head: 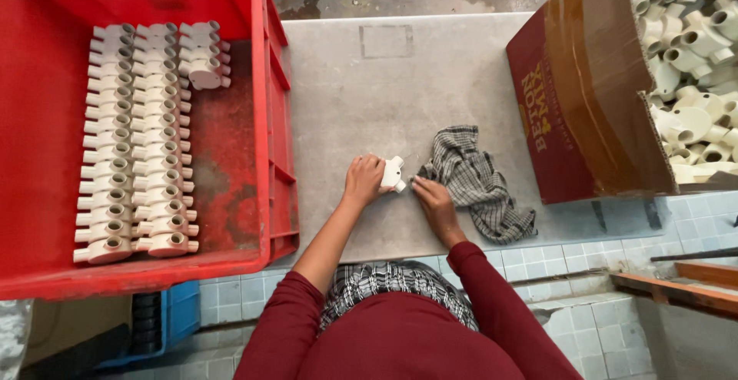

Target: The person wipes down white plastic pipe junction fittings with a cloth by hand and places them into a red crate.

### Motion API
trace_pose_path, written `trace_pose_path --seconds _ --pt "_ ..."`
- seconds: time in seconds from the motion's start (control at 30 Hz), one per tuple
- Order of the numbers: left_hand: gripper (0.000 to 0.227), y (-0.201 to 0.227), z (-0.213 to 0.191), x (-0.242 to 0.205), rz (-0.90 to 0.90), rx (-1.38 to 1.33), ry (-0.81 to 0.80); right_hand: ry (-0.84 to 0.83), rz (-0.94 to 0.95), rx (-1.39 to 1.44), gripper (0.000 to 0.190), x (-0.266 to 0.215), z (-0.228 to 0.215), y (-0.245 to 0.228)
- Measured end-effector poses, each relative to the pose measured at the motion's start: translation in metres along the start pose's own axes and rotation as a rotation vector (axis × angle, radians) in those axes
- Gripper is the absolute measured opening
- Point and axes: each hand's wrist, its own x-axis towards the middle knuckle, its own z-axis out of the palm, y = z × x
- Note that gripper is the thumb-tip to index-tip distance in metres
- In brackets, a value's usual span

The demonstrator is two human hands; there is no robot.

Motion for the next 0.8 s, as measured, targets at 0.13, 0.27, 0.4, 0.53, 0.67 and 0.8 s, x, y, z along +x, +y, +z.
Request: trace_pose_path --seconds 0.13,0.27,0.4,0.53,0.67,0.8 --pt "0.067 -0.007 0.013 0.003 -0.016 0.027 -0.037 0.160 0.089 -0.048 0.020 0.022 0.015 0.006" --pt "0.060 -0.009 0.015 0.001 -0.028 0.016 -0.043 0.054 -0.004 0.056 0.022 0.024 0.022 -0.013" --pt "0.058 -0.006 0.017 -0.004 -0.042 -0.042 -0.006 0.068 -0.024 0.017 0.022 0.000 0.027 0.011" --pt "0.060 -0.005 0.016 -0.013 -0.115 -0.165 0.029 0.110 0.043 0.029 0.018 0.020 0.012 0.007" --pt "0.059 -0.003 0.021 -0.017 -0.232 -0.304 0.039 0.109 -0.049 0.034 0.021 0.023 0.024 -0.006" --pt "0.069 -0.003 0.028 -0.023 -0.272 -0.472 0.009 -0.008 -0.104 0.036 0.022 0.008 0.008 -0.001"
